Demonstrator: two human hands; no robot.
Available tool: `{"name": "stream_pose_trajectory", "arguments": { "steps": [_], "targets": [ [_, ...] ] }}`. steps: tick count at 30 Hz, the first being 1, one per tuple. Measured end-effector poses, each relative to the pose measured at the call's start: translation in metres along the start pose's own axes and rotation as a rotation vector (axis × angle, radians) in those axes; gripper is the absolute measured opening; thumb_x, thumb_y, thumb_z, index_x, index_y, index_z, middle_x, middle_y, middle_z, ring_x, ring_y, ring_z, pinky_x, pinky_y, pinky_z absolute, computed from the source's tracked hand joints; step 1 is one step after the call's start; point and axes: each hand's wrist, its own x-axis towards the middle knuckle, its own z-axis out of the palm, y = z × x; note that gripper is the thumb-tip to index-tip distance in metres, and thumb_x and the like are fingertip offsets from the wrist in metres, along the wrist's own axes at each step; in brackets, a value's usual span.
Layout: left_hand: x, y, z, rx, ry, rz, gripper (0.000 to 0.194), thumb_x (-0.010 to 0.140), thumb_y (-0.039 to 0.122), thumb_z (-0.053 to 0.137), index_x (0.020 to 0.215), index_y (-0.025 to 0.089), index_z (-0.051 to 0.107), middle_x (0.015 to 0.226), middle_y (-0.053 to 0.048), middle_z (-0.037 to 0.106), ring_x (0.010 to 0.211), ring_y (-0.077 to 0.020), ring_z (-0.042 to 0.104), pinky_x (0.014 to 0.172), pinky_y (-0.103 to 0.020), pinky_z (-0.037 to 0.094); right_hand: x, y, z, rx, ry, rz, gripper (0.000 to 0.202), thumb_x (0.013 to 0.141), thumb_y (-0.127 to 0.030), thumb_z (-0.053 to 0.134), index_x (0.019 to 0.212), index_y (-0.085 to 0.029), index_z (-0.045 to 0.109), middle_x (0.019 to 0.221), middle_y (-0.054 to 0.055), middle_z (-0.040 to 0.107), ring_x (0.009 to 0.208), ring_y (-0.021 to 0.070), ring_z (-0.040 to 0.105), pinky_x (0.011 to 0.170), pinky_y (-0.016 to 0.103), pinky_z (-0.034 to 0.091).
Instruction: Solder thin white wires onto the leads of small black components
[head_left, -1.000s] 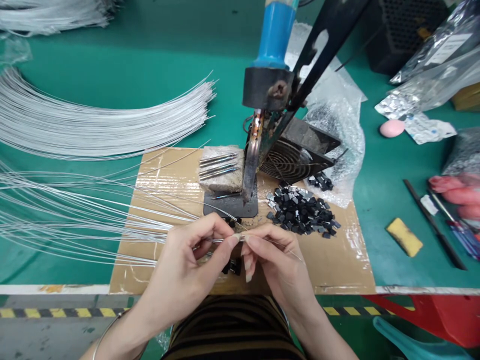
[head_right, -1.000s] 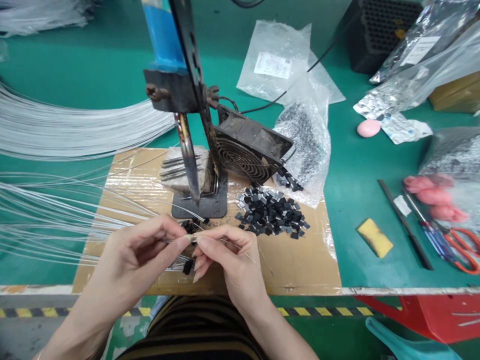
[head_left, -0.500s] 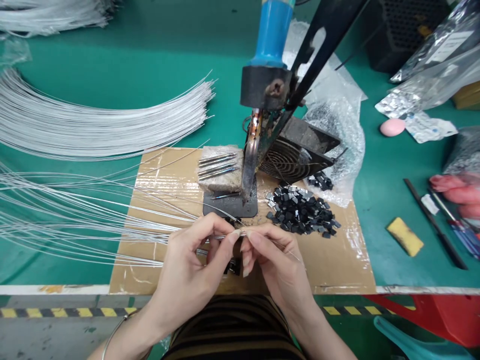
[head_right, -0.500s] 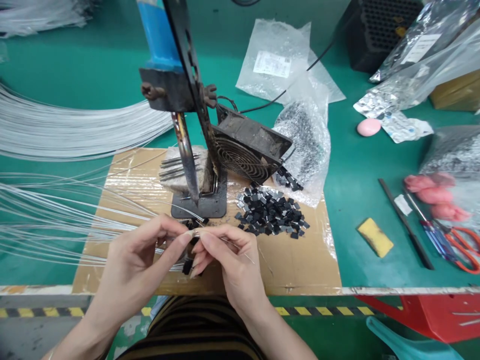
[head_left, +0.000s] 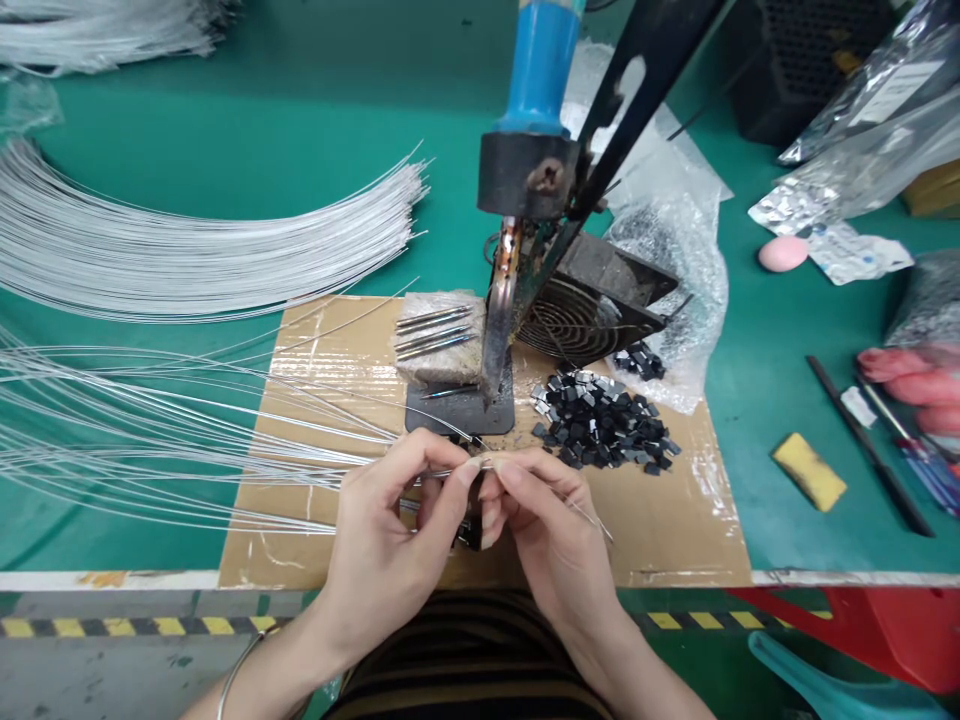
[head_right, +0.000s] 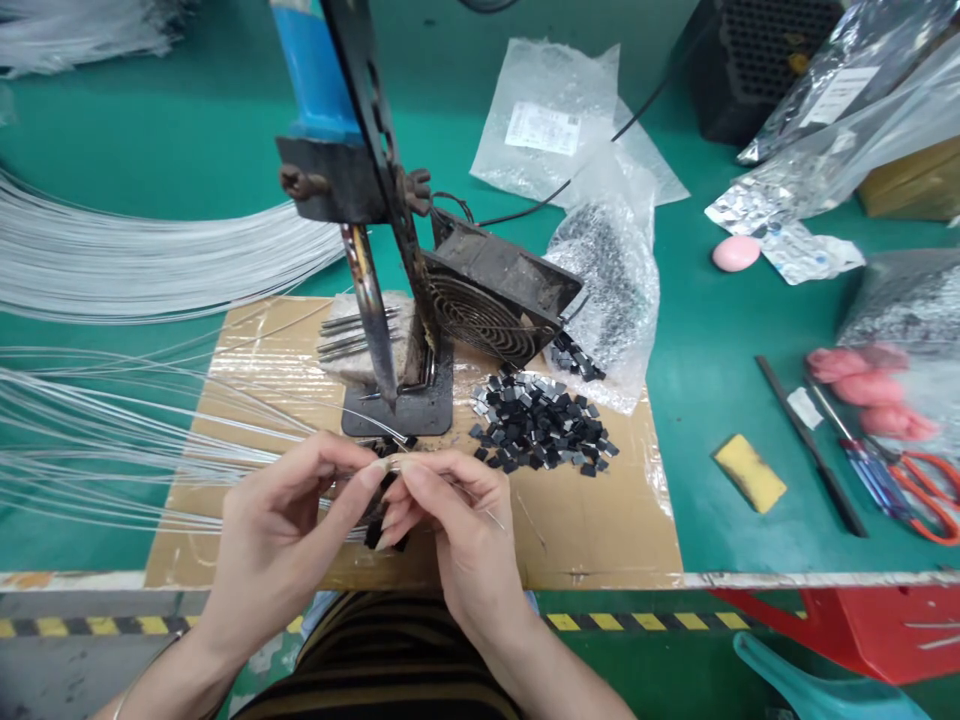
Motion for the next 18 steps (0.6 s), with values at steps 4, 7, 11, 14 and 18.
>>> {"name": "stream_pose_trajectory", "arguments": {
  "steps": [4,7,11,14,18],
  "targets": [
    [0.0,0.001,0.003,-0.035,0.023,0.01,0.012,0.1,0.017,0.065,0.09,0.022,0.069,0.075,0.004,0.068,0.065,-0.009,0.06,0.06,-0.019,0.048,-0.001,0.001,0.001,0.007,0.008,-0.001,0.012,0.084,-0.03,0.087,0.08,-0.019,0.086,0.068,0.0,0.077,0.052,0.0074,0.067,0.052,0.016,0.06],
    [0.002,0.004,0.005,-0.062,0.028,0.001,0.013,0.099,0.017,0.065,0.088,0.022,0.069,0.072,0.005,0.069,0.061,-0.0078,0.059,0.058,-0.017,0.047,-0.001,0.001,0.002,-0.003,0.021,-0.004,0.012,0.083,-0.031,0.088,0.081,-0.02,0.086,0.068,0.0,0.076,0.051,0.0078,0.066,0.052,0.017,0.06],
    [0.005,0.006,0.006,-0.083,0.043,-0.026,0.013,0.098,0.018,0.066,0.086,0.022,0.069,0.069,0.006,0.068,0.057,-0.007,0.057,0.053,-0.016,0.045,0.0,0.0,0.001,-0.017,-0.001,-0.027,0.012,0.086,-0.032,0.085,0.086,-0.02,0.086,0.071,0.001,0.078,0.054,0.0091,0.069,0.054,0.018,0.062],
    [0.005,0.004,0.004,-0.07,0.056,-0.044,0.012,0.098,0.019,0.067,0.088,0.022,0.07,0.069,0.006,0.068,0.056,-0.0068,0.056,0.052,-0.016,0.044,-0.001,-0.001,-0.003,-0.061,-0.024,-0.083,0.013,0.091,-0.033,0.082,0.092,-0.021,0.087,0.077,0.001,0.08,0.06,0.0102,0.073,0.058,0.019,0.065],
    [0.005,0.003,0.003,-0.066,0.058,-0.038,0.01,0.098,0.02,0.069,0.088,0.022,0.07,0.069,0.006,0.068,0.056,-0.0072,0.056,0.052,-0.017,0.044,-0.003,0.001,-0.009,-0.178,-0.037,-0.106,0.008,0.093,-0.029,0.081,0.097,-0.024,0.086,0.082,0.0,0.081,0.064,0.0096,0.075,0.064,0.019,0.066]
  ]
}}
